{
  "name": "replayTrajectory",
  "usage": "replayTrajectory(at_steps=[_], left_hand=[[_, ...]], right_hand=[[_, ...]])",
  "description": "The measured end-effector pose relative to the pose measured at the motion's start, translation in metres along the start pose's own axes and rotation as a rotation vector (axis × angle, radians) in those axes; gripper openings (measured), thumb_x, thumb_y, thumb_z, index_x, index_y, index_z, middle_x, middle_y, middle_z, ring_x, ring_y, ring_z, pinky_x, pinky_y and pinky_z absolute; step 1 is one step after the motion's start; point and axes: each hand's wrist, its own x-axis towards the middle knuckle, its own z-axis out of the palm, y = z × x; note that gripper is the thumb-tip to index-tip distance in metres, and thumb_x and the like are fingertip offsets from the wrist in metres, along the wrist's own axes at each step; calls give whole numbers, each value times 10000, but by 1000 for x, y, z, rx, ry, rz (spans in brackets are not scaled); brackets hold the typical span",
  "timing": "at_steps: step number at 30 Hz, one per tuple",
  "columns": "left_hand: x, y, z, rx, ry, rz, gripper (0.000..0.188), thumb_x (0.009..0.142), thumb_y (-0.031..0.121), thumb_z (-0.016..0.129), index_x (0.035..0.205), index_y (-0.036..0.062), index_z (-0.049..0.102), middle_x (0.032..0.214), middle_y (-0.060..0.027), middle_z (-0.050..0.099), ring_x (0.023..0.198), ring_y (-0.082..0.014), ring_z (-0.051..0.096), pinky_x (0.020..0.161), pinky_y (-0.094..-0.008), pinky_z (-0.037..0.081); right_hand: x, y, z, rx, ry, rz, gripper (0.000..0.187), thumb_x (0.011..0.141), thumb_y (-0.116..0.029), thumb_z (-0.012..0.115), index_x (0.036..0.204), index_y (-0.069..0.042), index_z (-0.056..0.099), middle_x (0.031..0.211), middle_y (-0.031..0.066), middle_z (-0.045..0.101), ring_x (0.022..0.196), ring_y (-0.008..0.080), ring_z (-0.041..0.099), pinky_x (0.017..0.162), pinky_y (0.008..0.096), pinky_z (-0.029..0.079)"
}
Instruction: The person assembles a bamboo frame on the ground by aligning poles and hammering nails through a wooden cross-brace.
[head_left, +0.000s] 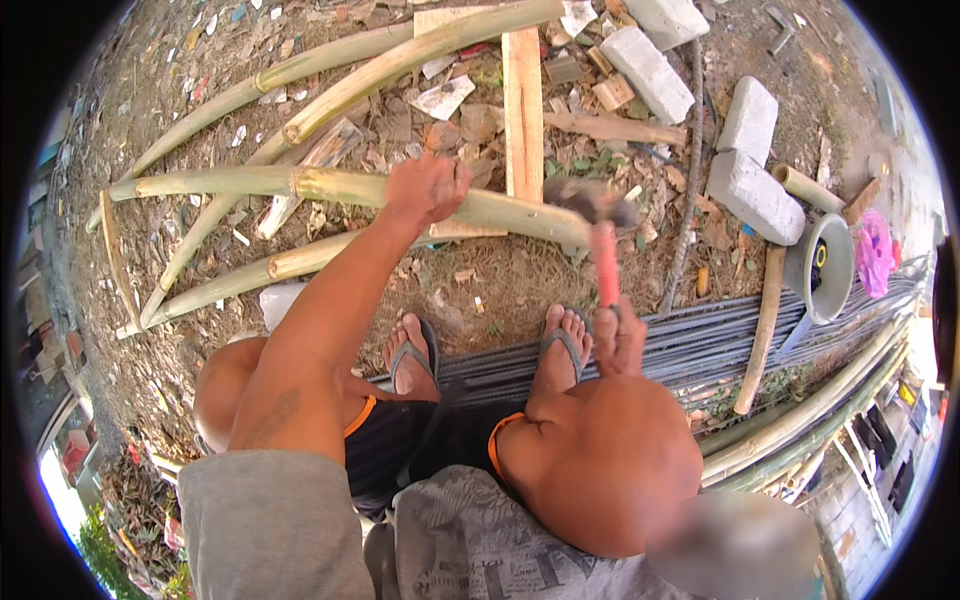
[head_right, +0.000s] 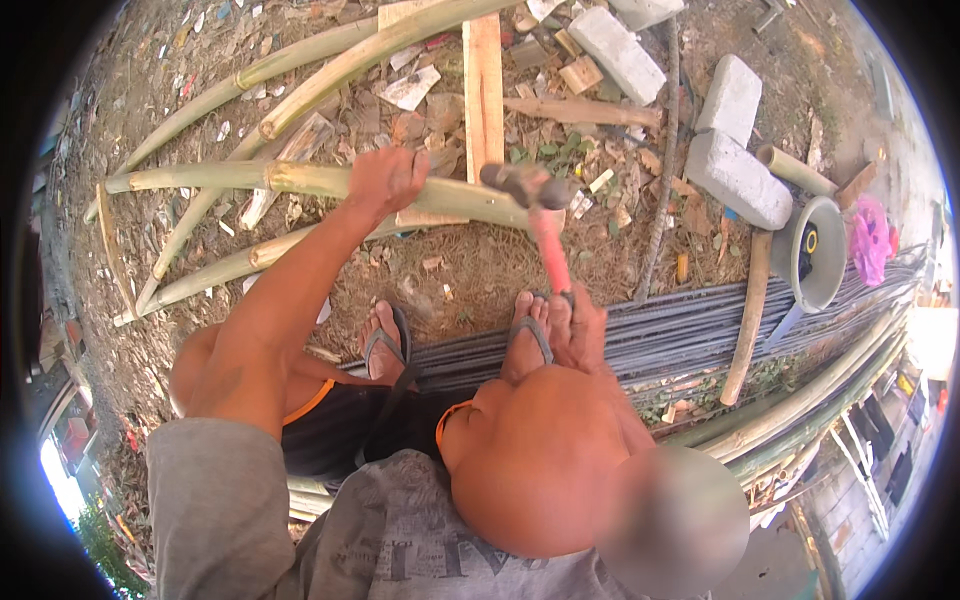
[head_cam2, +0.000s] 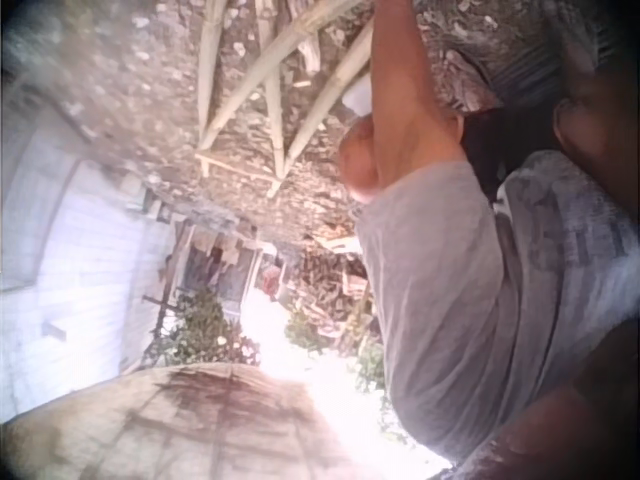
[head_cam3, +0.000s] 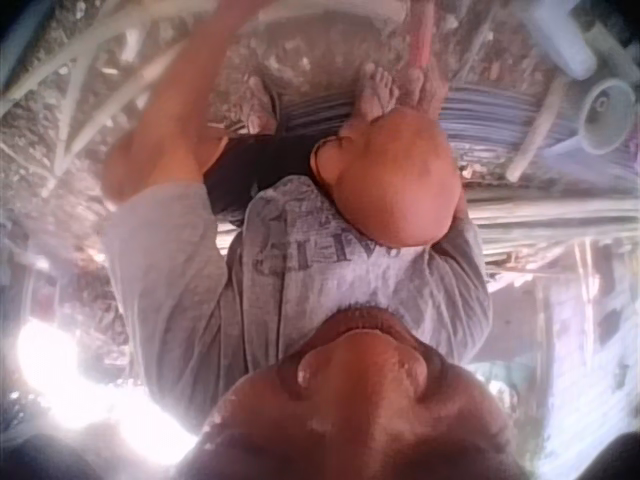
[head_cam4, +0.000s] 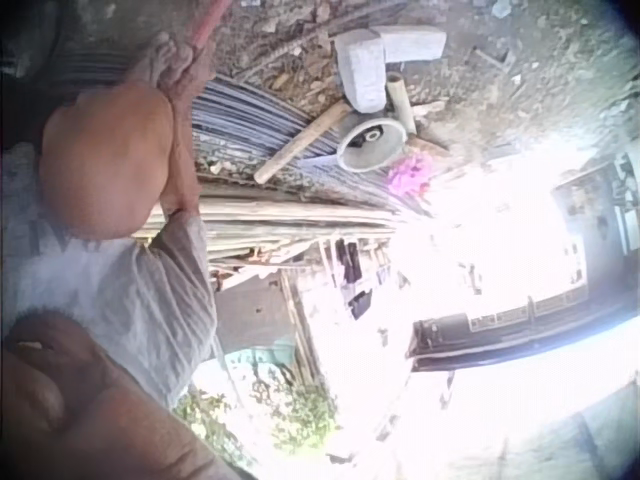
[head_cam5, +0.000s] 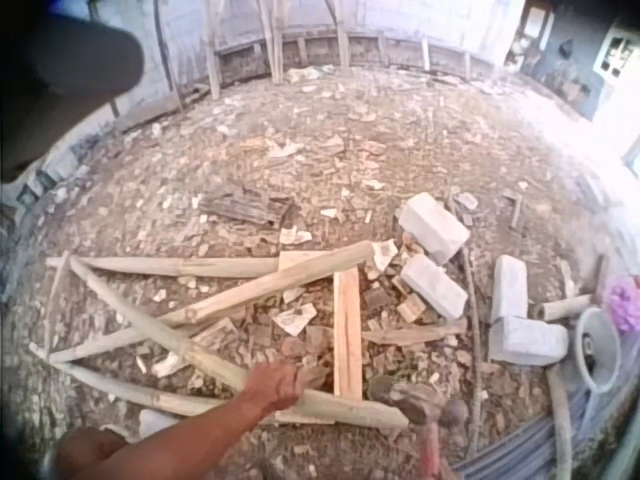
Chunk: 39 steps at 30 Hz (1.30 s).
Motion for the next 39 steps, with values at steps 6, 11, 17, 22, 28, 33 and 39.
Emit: replayTrajectory(at_steps=[6,11,17,22,28,33,39], left_hand=[[-2,0,-4,-46,28,-1,500,1037,432,454,988,68,792,1039,-262,767,945,-446,760,900,-547,601],[1,9,4,-67,2,5,506,1046,438,436,975,63,769,1009,-241,770,939,-450,741,902,-565,577],[-6,2,-10,-91,1,-16,501,1048,426,426,996,64,768,1012,-245,768,957,-454,737,908,-559,577],[3,6,2,-67,40,-5,492,1049,424,437,1001,68,773,1018,-245,768,968,-458,736,909,-557,577],[-8,1,-8,-78,21,-7,479,1046,430,443,1034,95,785,1069,-223,778,1007,-429,752,951,-531,588],[2,9,-6,-90,-2,0,470,1033,427,453,1036,85,775,1073,-228,773,998,-441,745,936,-543,586],[-3,9,-11,-91,44,-3,463,1041,404,436,1024,83,769,1064,-234,771,993,-442,745,929,-543,588]], right_hand=[[11,5,-30,153,335,-591,258,1094,-287,554,987,-60,614,659,38,566,507,181,489,503,342,420],[-8,31,2,377,75,260,295,1112,-305,509,933,-79,566,668,5,554,514,148,453,487,321,368],[15,-24,-27,349,187,-322,359,1101,-350,527,992,-15,600,649,38,545,527,189,518,493,346,374],[-3,13,2,-168,275,-207,276,1053,-270,564,1044,-6,644,611,121,560,500,254,570,503,404,426],[7,-29,-19,84,119,-203,231,1081,-260,583,1120,-42,646,676,243,595,603,454,621,569,488,464],[8,-3,-2,-149,16,-80,236,1088,-260,580,1110,-29,624,670,237,585,604,476,608,561,490,454],[1,-34,-13,-73,112,-62,229,1081,-271,588,1102,-43,604,746,278,651,714,538,644,614,566,463]])
